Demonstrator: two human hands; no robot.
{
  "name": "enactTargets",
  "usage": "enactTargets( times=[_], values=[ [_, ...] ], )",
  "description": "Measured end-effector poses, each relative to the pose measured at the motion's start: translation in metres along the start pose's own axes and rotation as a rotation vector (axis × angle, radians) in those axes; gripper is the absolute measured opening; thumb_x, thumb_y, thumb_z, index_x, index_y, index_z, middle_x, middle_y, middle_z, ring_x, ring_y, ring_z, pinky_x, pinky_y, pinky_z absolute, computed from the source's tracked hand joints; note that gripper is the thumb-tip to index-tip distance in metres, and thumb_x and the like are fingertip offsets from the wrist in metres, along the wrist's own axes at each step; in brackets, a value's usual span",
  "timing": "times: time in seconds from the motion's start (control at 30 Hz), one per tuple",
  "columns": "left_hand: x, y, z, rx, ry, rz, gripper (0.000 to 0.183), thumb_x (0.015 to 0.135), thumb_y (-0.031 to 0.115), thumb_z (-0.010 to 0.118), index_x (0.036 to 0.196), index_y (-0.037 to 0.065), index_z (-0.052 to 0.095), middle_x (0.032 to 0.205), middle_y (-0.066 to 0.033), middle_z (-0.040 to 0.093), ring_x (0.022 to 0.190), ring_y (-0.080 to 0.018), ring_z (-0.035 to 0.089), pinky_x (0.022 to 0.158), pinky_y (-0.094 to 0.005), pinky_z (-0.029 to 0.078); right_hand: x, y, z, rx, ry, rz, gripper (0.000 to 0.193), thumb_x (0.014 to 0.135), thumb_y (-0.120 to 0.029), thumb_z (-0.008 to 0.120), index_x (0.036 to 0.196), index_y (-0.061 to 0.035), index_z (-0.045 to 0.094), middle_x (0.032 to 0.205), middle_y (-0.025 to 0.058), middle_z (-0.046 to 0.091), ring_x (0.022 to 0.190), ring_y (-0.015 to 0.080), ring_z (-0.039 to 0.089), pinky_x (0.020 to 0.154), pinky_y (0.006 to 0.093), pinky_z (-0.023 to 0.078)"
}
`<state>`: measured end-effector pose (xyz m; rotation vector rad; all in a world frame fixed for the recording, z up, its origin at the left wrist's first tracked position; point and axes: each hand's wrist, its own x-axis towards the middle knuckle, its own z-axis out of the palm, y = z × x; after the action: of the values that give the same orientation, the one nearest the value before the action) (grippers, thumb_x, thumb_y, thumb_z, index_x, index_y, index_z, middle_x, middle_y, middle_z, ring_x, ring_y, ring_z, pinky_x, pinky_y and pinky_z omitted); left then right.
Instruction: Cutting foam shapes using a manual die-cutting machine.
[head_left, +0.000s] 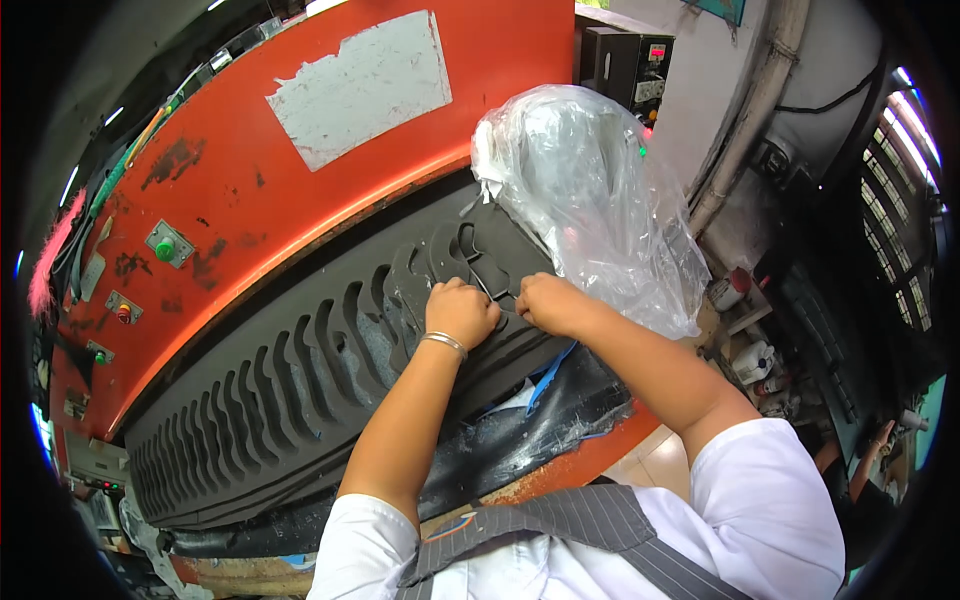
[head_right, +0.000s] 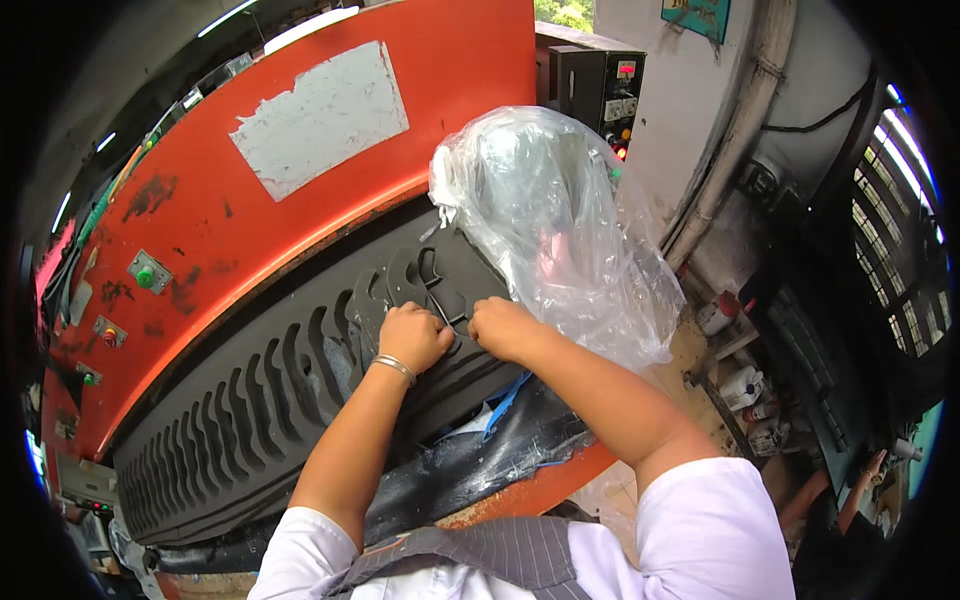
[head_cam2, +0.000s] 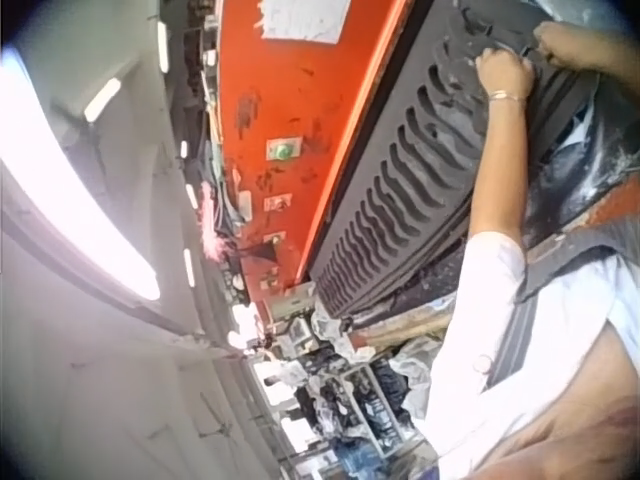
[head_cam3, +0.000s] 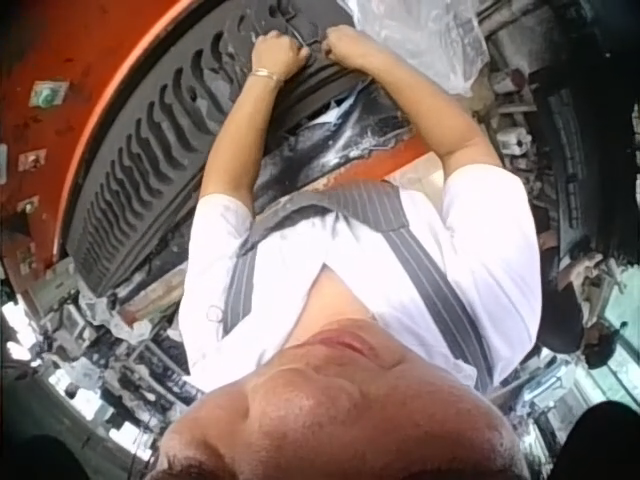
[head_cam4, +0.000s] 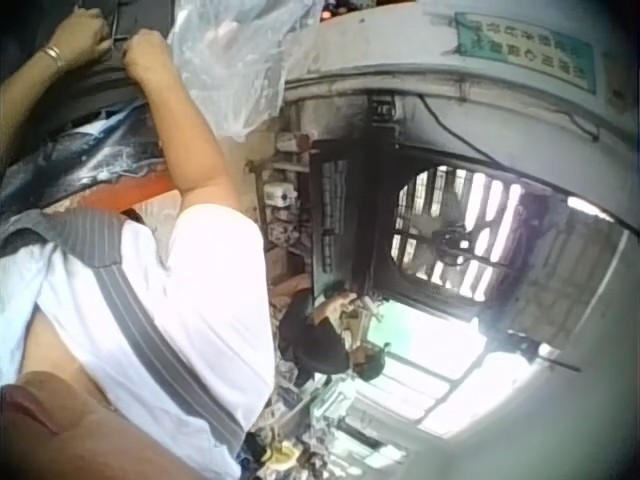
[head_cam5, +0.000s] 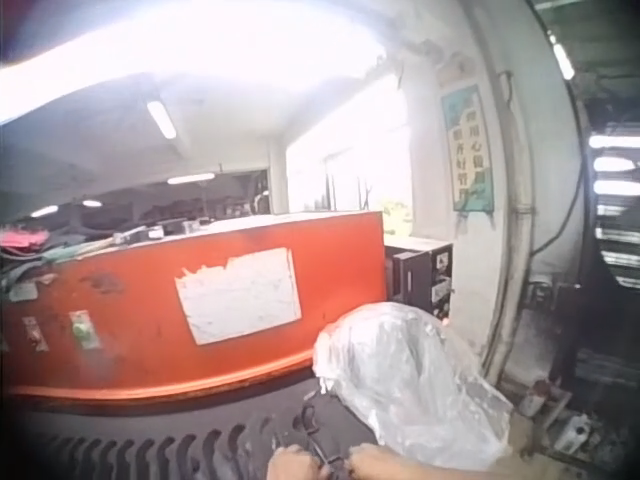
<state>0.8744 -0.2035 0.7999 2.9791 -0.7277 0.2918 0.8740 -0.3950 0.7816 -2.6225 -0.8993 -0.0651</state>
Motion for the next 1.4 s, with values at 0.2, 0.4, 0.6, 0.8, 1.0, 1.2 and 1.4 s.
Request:
enactTargets(
  times=[0.2, 0.4, 0.6, 0.8, 1.0, 1.2, 1.4],
  values=[
    [-0.002, -0.009, 0.008, 0.023, -0.012, 0.387, 0.018, 0.081, 0.021, 0.058, 0.096, 0.012, 0.064, 0.098, -0.0062, 0.060, 0.099, -0.0274, 0.054, 0.080, -0.0416, 0.043, -0.007, -0.025, 0.021, -0.253, 0.087, -0.003, 0.019, 0.081, -0.012, 0.054, 0.081, -0.0068, 0.072, 0.090, 0.0111, 0.065, 0.094, 0.0279, 0.061, 0.079, 0.0414, 0.049],
    [0.009, 0.002, -0.015, 0.064, -0.377, 0.463, 0.022, 0.081, 0.018, 0.058, 0.099, 0.018, 0.071, 0.107, 0.0023, 0.066, 0.108, -0.0203, 0.053, 0.088, -0.0357, 0.043, -0.013, -0.056, 0.004, -0.446, -0.182, 0.145, 0.018, 0.081, -0.017, 0.056, 0.079, -0.0130, 0.074, 0.084, 0.0051, 0.071, 0.094, 0.0228, 0.061, 0.082, 0.0374, 0.043],
    [0.008, 0.004, -0.007, 0.138, -0.320, 0.384, 0.017, 0.079, 0.020, 0.060, 0.091, 0.020, 0.073, 0.100, 0.0028, 0.068, 0.106, -0.0194, 0.054, 0.086, -0.0347, 0.043, -0.009, -0.061, 0.018, -0.514, -0.053, 0.104, 0.017, 0.078, -0.017, 0.057, 0.076, -0.0107, 0.073, 0.078, 0.0047, 0.070, 0.091, 0.0219, 0.059, 0.080, 0.0391, 0.039],
    [-0.033, -0.005, 0.020, -0.001, 0.210, 0.554, 0.015, 0.081, 0.023, 0.054, 0.076, 0.014, 0.064, 0.080, 0.0015, 0.057, 0.090, -0.0174, 0.051, 0.077, -0.0312, 0.038, -0.040, -0.047, 0.037, -0.459, 0.213, -0.112, 0.011, 0.076, -0.012, 0.056, 0.073, -0.0071, 0.065, 0.076, 0.0079, 0.062, 0.082, 0.0273, 0.053, 0.076, 0.0422, 0.037],
    [-0.037, 0.005, 0.012, -0.324, 0.397, 0.430, 0.007, 0.081, 0.018, 0.060, 0.085, 0.011, 0.060, 0.088, -0.0042, 0.055, 0.086, -0.0229, 0.051, 0.076, -0.0345, 0.038, -0.038, -0.044, -0.004, -0.299, 0.258, -0.176, 0.009, 0.080, -0.013, 0.057, 0.076, -0.0068, 0.062, 0.077, 0.0092, 0.060, 0.081, 0.0285, 0.051, 0.073, 0.0432, 0.035],
    [-0.019, 0.006, -0.003, -0.733, 0.568, -0.054, 0.024, 0.078, 0.019, 0.073, 0.091, 0.002, 0.060, 0.100, -0.0118, 0.059, 0.097, -0.0322, 0.059, 0.084, -0.0396, 0.048, 0.008, -0.002, -0.058, 0.039, 0.354, -0.132, 0.014, 0.088, -0.015, 0.056, 0.083, -0.0043, 0.062, 0.084, 0.0155, 0.061, 0.086, 0.0356, 0.052, 0.076, 0.0439, 0.042],
    [-0.010, -0.010, 0.008, -0.485, 0.320, -0.062, 0.016, 0.076, 0.013, 0.069, 0.086, 0.002, 0.064, 0.100, -0.0130, 0.061, 0.097, -0.0324, 0.059, 0.084, -0.0386, 0.049, 0.028, -0.010, -0.113, 0.394, 0.339, 0.007, 0.018, 0.092, -0.017, 0.056, 0.090, -0.0003, 0.063, 0.086, 0.0148, 0.064, 0.080, 0.0311, 0.057, 0.076, 0.0396, 0.045]
  ],
)
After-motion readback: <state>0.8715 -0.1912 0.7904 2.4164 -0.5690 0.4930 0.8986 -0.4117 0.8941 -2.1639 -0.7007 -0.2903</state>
